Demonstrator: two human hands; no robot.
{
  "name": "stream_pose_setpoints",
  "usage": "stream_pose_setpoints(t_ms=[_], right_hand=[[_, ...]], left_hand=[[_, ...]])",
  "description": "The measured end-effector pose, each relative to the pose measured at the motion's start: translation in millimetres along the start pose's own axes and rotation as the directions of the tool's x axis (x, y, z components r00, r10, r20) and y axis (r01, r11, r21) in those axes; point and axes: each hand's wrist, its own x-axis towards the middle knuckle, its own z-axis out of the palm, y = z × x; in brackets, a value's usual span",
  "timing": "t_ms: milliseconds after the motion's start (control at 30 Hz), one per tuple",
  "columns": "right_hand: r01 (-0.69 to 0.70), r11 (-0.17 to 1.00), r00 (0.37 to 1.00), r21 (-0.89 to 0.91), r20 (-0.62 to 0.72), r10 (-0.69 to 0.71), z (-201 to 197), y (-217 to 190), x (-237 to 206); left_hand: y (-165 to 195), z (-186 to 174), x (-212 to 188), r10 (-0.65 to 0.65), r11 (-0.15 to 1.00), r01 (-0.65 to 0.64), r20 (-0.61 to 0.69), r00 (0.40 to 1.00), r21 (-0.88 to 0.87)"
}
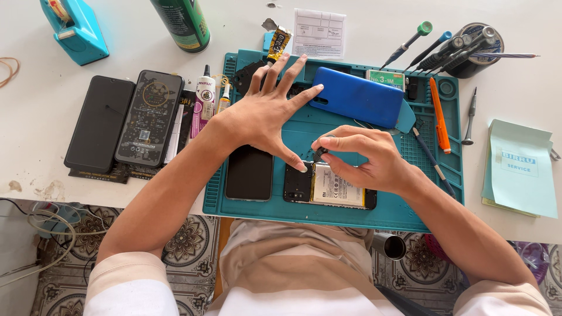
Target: The person holds a blue phone back cover and scrapes residue off its inner surface with a small handheld tool, rotating the cover to work different spots. They pick up a contact cleaner spray can and spray the cover, then resume scraping it, before setting the cover down and working on the exposed battery of a disassembled phone on the mat.
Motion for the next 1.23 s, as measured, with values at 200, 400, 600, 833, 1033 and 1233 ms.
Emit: stream_pose_setpoints(t_ms=[200,400,600,833,1033,1233], right_hand=[[0.002,1.000,1.000,0.006,-0.001,-0.002,-1,-2,1],[0.001,1.000,1.000,0.014,0.015,-0.001,-2,-5,2],[-0.047,0.999,0.996,-0.002,0.069,0.047,-6,-10,3],[-0.035,0.999,0.994,-0.020,0.104,0.037,-8,-10,7],[-0.016,0.998,0.996,0.055,0.093,0.011,-9,-10,6],[-0.036,0.999,0.997,0.030,0.075,0.034,-13,-15,6]], left_hand=[[2,-2,1,-0.004,1.000,0.004,0.011,1.000,0.005],[3,-2,1,-0.003,1.000,0.003,0.023,1.000,0.000],[1,0,2,-0.006,1.000,0.006,0.029,1.000,0.001],[2,-8,0,0.056,0.998,-0.056,-0.040,0.998,0.001],[-4,-35,-7,0.147,0.981,-0.161,-0.128,0.981,-0.109],[16,-36,1,0.183,0.974,-0.158,0.148,0.972,-0.165]])
